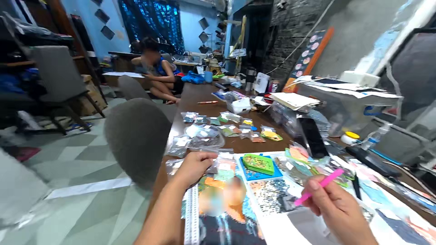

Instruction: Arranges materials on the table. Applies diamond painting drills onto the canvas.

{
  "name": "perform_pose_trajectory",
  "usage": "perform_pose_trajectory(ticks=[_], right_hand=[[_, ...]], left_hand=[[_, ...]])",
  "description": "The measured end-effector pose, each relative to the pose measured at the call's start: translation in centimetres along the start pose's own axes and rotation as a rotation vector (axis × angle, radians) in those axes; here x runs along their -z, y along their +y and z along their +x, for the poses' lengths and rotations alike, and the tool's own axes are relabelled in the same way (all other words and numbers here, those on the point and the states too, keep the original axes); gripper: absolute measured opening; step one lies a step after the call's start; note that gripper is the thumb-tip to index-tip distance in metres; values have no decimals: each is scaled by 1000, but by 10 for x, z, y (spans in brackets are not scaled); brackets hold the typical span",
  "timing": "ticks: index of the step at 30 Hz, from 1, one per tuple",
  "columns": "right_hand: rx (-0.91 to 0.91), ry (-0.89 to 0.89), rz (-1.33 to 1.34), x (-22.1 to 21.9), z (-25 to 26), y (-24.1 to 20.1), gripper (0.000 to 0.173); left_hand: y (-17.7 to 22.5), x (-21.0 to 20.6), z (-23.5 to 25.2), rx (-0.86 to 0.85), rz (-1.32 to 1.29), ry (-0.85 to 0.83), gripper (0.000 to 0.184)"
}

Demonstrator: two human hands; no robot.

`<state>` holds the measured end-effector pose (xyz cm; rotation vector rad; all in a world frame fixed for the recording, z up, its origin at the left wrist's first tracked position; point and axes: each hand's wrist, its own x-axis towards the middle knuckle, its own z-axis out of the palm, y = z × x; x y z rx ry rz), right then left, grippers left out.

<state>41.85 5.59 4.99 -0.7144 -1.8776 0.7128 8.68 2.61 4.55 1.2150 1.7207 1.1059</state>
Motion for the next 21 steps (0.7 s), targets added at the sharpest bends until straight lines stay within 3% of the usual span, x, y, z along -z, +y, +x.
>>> perform_pose_trajectory(ticks=[3, 8, 13, 21], right_hand=[[-26, -90, 77, -19, -10, -36, 20], [-9, -163, 56, -66, -26, -69, 28], [7, -132, -9, -93, -30, -72, 28], [-22, -176, 34, -100, -35, -65, 26]], left_hand=[[1, -1, -1, -42, 13, -18, 23], [6, -2, -3, -51, 10, -38, 25], [6, -2, -3, -55, 15, -49, 24], [7, -2, -2, -56, 19, -57, 25]])
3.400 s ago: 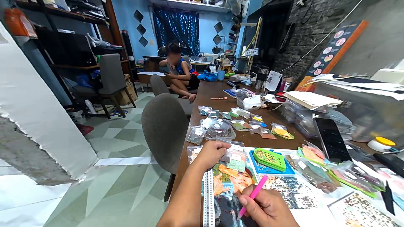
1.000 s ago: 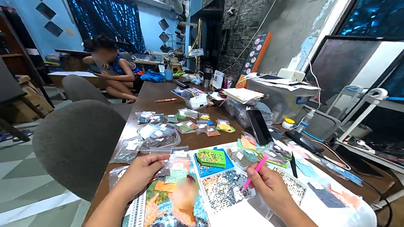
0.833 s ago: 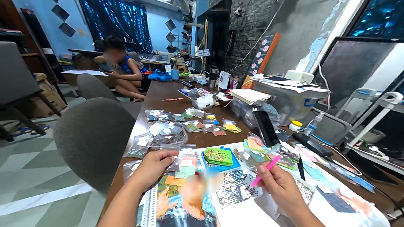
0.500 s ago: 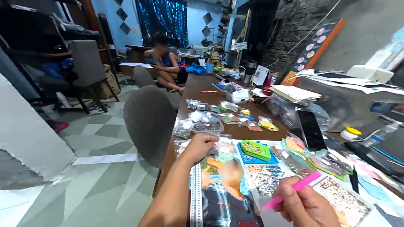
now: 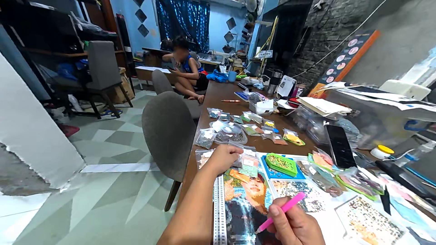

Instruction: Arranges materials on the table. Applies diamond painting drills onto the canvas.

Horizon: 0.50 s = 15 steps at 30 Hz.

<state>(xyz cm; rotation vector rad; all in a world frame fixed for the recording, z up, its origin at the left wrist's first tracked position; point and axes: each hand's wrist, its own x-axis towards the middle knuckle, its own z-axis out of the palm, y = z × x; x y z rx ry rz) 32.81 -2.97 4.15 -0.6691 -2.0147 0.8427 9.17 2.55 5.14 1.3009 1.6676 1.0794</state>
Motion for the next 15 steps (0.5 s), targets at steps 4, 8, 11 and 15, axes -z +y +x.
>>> perform_pose_trajectory(ticks=[4, 8, 11, 15], right_hand=[[6, -29, -25, -2, -1, 0, 26], [13, -46, -37, -2, -1, 1, 27], [19, -50, -39, -3, -1, 2, 27], [20, -63, -57, -3, -1, 2, 29]], left_hand=[[0, 0, 0, 12, -5, 0, 25], [0, 0, 1, 30, -4, -2, 25], [0, 0, 2, 31, -8, -4, 25], [-1, -1, 1, 28, -28, -2, 24]])
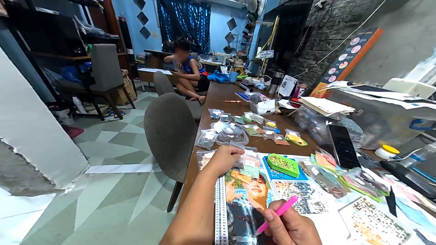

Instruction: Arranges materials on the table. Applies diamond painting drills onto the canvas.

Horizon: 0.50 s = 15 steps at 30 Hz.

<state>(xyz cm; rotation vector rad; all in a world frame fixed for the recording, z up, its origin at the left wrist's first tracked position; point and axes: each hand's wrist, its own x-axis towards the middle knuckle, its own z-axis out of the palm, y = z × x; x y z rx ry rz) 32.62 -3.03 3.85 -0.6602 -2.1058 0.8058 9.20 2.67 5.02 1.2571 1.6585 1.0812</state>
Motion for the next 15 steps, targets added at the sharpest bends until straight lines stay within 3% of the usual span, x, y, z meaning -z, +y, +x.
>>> perform_pose_trajectory(ticks=[6, 15], right_hand=[[18, -19, -49, 0, 0, -2, 32], [231, -20, -206, -5, -2, -9, 37]], left_hand=[[0, 0, 0, -5, 18, -2, 25], [3, -2, -3, -9, 19, 8, 24]])
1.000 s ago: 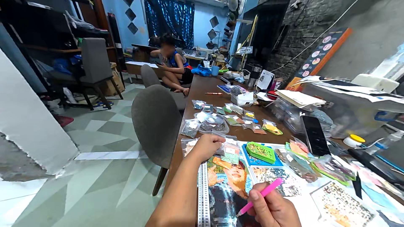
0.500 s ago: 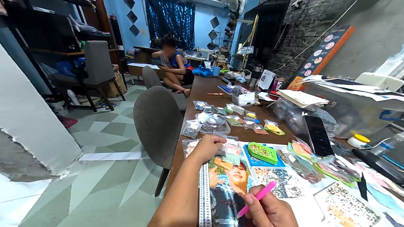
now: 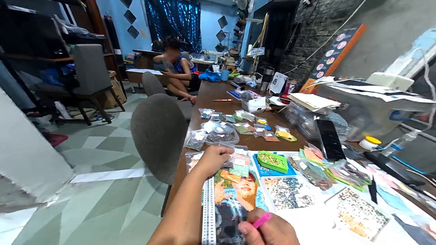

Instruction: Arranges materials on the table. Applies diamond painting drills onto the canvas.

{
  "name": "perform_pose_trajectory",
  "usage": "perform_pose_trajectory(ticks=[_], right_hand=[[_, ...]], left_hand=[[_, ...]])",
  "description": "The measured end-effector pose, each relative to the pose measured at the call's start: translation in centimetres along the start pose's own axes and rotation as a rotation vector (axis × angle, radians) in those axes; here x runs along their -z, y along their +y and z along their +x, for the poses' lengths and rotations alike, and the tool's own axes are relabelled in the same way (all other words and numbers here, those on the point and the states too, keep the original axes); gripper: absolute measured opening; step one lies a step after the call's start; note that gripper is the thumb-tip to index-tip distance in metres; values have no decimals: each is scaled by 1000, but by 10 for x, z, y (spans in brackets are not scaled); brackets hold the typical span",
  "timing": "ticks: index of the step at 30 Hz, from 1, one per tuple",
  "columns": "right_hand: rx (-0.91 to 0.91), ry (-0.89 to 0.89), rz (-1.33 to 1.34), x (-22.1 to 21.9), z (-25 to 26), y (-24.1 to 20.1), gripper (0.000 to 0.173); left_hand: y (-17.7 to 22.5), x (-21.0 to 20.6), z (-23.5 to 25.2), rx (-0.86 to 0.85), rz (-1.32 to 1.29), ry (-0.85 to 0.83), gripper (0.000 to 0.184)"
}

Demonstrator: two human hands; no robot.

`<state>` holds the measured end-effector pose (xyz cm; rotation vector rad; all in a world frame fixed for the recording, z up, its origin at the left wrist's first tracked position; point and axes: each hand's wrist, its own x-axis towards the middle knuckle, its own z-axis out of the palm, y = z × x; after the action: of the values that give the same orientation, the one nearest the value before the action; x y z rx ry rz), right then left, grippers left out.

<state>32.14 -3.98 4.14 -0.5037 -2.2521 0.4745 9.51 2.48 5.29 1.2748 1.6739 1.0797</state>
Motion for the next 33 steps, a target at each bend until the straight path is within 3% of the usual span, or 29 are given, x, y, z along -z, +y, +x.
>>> perform_pose_trajectory(ticks=[3, 8, 12, 15, 19, 33], right_hand=[[18, 3, 21, -2, 0, -1, 35], [-225, 168, 235, 35, 4, 7, 31], [-309, 335, 174, 85, 2, 62, 34], [-299, 343, 121, 103, -9, 108, 39], [-297, 350, 63, 100, -21, 129, 39], [-323, 279, -26, 93, -21, 133, 38]], left_hand=[[-2, 0, 1, 4, -3, 11, 22], [-4, 2, 3, 16, 32, 25, 22], [-8, 2, 4, 12, 14, 41, 22], [-9, 3, 5, 30, 8, 49, 22], [-10, 3, 5, 31, -12, 69, 21], [-11, 3, 3, 37, -28, 91, 21]])
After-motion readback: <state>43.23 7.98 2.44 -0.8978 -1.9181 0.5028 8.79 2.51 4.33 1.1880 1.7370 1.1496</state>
